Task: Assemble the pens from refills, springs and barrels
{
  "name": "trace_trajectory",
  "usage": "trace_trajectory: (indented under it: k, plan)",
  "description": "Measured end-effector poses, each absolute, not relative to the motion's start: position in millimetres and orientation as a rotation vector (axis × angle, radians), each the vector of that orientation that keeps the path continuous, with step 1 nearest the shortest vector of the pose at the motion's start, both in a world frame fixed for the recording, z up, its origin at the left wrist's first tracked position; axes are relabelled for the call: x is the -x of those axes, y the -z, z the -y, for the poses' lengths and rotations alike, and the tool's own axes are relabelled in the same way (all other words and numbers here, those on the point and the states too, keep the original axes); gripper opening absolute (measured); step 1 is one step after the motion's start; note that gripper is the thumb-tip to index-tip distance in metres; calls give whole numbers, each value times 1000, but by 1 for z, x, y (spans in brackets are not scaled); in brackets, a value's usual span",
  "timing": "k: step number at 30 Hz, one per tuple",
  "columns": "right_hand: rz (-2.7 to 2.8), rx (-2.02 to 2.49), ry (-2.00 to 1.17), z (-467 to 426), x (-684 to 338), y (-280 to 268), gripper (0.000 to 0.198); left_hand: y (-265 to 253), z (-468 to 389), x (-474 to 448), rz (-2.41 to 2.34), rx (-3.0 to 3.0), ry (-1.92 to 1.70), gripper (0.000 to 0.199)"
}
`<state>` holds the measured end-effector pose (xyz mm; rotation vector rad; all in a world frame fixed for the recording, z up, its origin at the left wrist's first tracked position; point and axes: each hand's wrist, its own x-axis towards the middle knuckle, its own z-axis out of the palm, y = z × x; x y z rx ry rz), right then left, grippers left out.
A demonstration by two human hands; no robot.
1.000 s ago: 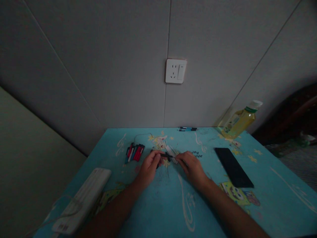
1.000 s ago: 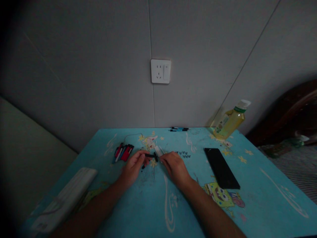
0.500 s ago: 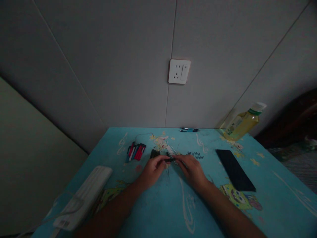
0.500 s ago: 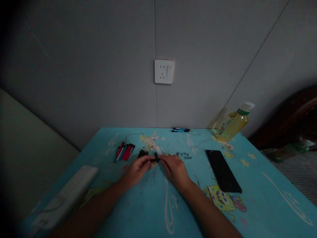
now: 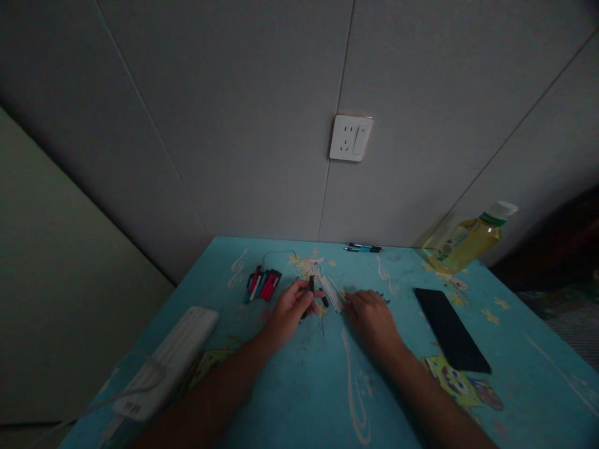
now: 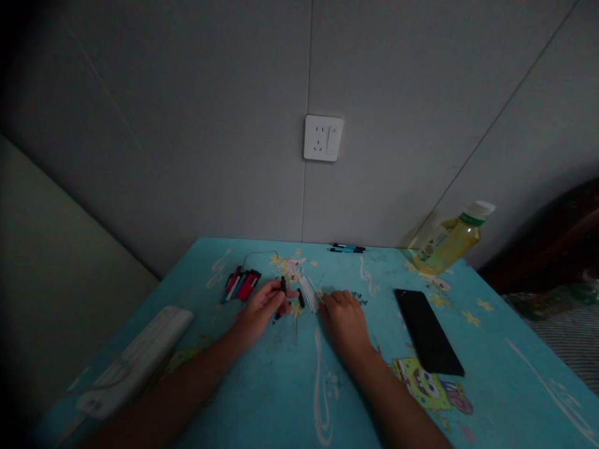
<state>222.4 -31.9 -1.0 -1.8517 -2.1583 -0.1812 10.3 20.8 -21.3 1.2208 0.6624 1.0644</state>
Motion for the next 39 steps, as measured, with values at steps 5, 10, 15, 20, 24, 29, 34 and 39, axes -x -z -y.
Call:
trace_trajectory:
  k: [5, 10, 15, 20, 24, 29, 34, 39]
  plan:
    - [2161, 1931, 218, 32, -219, 6, 15, 17, -17, -12, -642, -1082, -1068, 32]
    - [2123, 1977, 252, 32, -217, 8, 16, 14, -18, -11, -638, -1126, -1089, 28]
    - [2084, 2002, 281, 29, -215, 13, 18, 13, -16, -9, -689, -1261, -1069, 18]
    - [1884, 1834, 27, 29, -221, 6, 20, 12, -10, -8, -686, -1351, -1053, 16]
    - [1595, 1537, -359, 34, -222, -8, 22, 10, -6, -9, -700, -1465, -1036, 16]
    - [1277, 1267, -738, 39, -215, -13, 20, 11, -4, -11, -791, -1744, -985, 15]
    - [1102, 1113, -898, 38, -209, -10, 16, 16, -6, -13, -835, -1796, -993, 15]
    - [1071, 1101, -1004, 41, -202, -16, 13, 17, -8, -12, -820, -1816, -991, 15]
